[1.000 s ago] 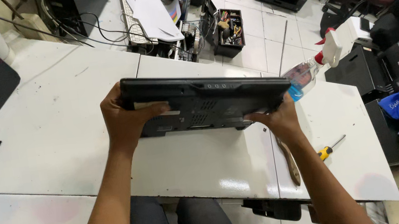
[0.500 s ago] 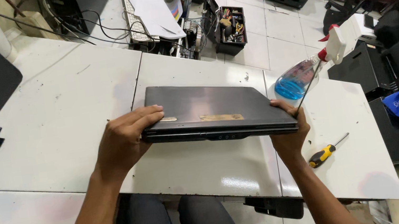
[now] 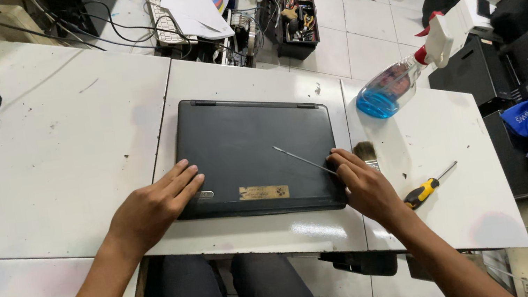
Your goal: The person uses a screwdriver to remove and then reinsert screws into the bottom panel of a laptop. They flip the laptop over, open the lid, and press keys on the keyboard before closing the lid again.
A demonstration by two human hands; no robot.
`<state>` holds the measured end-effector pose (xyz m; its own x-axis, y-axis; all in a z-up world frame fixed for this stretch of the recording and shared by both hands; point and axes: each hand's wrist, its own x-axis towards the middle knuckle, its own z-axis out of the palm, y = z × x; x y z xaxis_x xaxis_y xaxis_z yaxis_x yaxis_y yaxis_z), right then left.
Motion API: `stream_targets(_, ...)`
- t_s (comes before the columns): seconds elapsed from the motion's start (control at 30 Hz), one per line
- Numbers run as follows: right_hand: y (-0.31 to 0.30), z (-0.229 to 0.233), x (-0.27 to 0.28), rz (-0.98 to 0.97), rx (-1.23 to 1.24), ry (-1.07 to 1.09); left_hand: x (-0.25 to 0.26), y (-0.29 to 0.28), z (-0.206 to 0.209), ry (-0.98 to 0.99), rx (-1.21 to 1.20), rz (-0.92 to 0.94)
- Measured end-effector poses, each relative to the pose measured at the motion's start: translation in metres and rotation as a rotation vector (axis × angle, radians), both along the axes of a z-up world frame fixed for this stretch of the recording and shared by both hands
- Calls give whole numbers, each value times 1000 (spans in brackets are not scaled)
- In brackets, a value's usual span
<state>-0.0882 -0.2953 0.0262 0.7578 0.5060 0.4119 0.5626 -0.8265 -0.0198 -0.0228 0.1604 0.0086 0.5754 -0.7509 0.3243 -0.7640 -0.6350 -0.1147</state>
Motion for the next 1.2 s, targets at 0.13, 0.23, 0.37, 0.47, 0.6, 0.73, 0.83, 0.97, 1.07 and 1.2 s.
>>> stream_targets(0.13,1,4,-5,-41,-162,94,-14,-12,13,192,139,99)
stream_targets(0.23,4,23,-10,-80,-254,300,-22,-31,25,339,267,150)
stream_targets(0.37,24,68,-14,-150,-390,606,-31,-62,57,398,237,190)
stream_targets(0.47,19,79,-10,-135,-232,659,-28,-72,48,307,163,99)
stream_targets(0.6,29,63,-16,-154,-172,629,-23,-74,42,340,181,50)
stream_targets(0.73,21,48,-9,-112,-122,483,-8,-75,62,455,285,5)
stream_targets(0.83,23,58,-4,-121,-80,548,-4,-74,65,429,311,-36)
stream_targets(0.97,24,66,5,-60,-156,498,-4,-78,78,389,334,-78)
stream_targets(1.07,26,75,6,-30,-206,475,-4,-87,65,267,381,-157)
stream_targets(1.2,32,92,8,-14,-215,520,0,-91,61,164,458,-261)
